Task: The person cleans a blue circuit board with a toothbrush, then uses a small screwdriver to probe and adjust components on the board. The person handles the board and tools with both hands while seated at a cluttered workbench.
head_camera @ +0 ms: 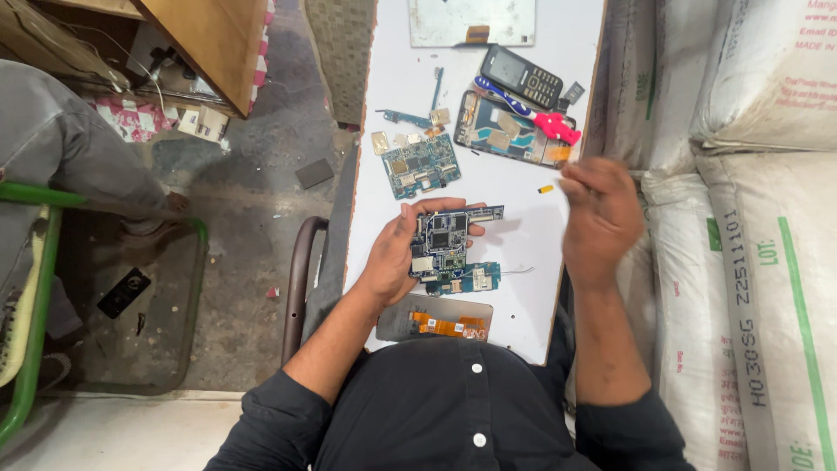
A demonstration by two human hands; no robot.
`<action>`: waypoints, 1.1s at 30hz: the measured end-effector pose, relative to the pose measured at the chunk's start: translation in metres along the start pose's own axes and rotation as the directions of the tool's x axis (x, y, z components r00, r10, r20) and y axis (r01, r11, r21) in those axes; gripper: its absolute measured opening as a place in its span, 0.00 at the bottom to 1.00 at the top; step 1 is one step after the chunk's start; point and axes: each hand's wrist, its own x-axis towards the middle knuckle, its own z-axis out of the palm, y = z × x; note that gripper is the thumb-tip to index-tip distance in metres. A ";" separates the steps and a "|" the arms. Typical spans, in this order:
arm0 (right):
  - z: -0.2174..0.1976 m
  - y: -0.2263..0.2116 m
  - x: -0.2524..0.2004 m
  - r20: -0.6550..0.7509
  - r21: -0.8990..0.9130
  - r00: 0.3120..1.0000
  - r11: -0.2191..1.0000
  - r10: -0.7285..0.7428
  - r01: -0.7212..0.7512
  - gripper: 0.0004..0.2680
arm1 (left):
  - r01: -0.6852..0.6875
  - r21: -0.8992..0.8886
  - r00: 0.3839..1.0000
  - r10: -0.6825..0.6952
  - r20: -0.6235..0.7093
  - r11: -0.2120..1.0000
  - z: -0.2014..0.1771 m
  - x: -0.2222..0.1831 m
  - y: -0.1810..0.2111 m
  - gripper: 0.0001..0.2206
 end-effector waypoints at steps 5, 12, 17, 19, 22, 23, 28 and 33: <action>-0.011 -0.018 -0.039 0.018 0.662 0.893 0.664 0.450 -0.348 0.27 | -0.011 0.024 1.000 0.011 0.000 1.000 0.000 0.000 -0.002 0.36; 0.011 -0.030 -0.061 -0.004 0.554 0.901 0.751 0.434 -0.359 0.28 | -0.043 0.030 0.999 0.043 -0.002 0.999 0.006 0.000 0.003 0.34; 0.028 -0.022 -0.072 -0.130 0.329 0.973 0.934 0.193 -0.142 0.20 | -0.021 0.016 1.000 0.021 -0.012 1.000 0.009 0.002 0.005 0.32; 0.034 -0.017 -0.073 -0.130 0.290 0.984 0.953 0.124 -0.081 0.20 | -0.025 0.040 1.000 0.026 -0.015 0.999 0.008 0.002 0.005 0.30; 0.041 -0.010 -0.076 -0.096 0.253 0.995 0.967 0.027 -0.002 0.21 | -0.027 0.057 1.000 0.027 -0.006 0.998 0.006 0.002 0.004 0.27; 0.043 -0.010 -0.078 -0.096 0.235 0.995 0.972 0.012 0.010 0.21 | -0.027 0.059 1.000 0.027 0.002 0.998 0.006 0.002 0.004 0.26; 0.044 -0.006 -0.082 -0.063 0.207 0.997 0.977 -0.046 0.058 0.22 | -0.016 0.081 1.000 0.016 -0.008 0.997 0.005 0.001 0.002 0.26; 0.043 -0.007 -0.078 -0.068 0.199 0.997 0.979 -0.037 0.050 0.22 | -0.024 0.077 1.000 0.024 -0.007 0.997 0.004 0.002 0.002 0.26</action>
